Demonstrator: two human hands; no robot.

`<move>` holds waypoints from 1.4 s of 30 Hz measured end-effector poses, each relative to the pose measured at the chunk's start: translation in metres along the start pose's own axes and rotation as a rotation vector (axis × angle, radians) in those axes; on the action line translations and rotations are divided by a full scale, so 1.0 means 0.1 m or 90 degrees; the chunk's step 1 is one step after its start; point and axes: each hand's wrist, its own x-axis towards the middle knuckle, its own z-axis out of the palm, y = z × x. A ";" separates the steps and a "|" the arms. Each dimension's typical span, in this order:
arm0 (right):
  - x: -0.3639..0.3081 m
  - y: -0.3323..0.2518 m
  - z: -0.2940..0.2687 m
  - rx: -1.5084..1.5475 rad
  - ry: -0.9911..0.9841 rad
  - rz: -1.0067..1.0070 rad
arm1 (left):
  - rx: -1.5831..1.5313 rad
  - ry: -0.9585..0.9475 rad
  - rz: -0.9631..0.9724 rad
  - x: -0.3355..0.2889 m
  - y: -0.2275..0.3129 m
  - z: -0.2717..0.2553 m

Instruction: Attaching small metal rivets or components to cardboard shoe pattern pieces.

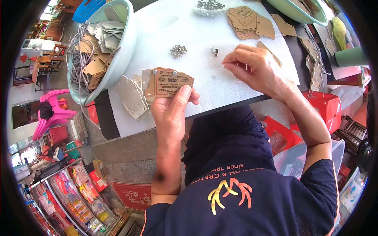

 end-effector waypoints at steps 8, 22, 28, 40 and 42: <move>0.02 -0.04 0.14 -0.070 0.014 -0.094 | -0.031 -0.001 -0.004 0.01 -0.02 -0.02; 0.07 -0.11 0.18 -0.126 -0.061 -0.089 | 0.054 0.036 0.008 -0.02 -0.01 0.07; 0.03 -0.21 0.28 0.129 0.023 -0.038 | 0.081 0.042 0.035 -0.03 -0.03 0.11; -0.04 -0.34 0.55 0.333 0.108 0.076 | 0.112 0.067 0.047 -0.03 -0.04 0.16; -0.04 -0.34 0.55 0.321 0.089 0.067 | 0.123 0.067 0.062 -0.03 -0.05 0.16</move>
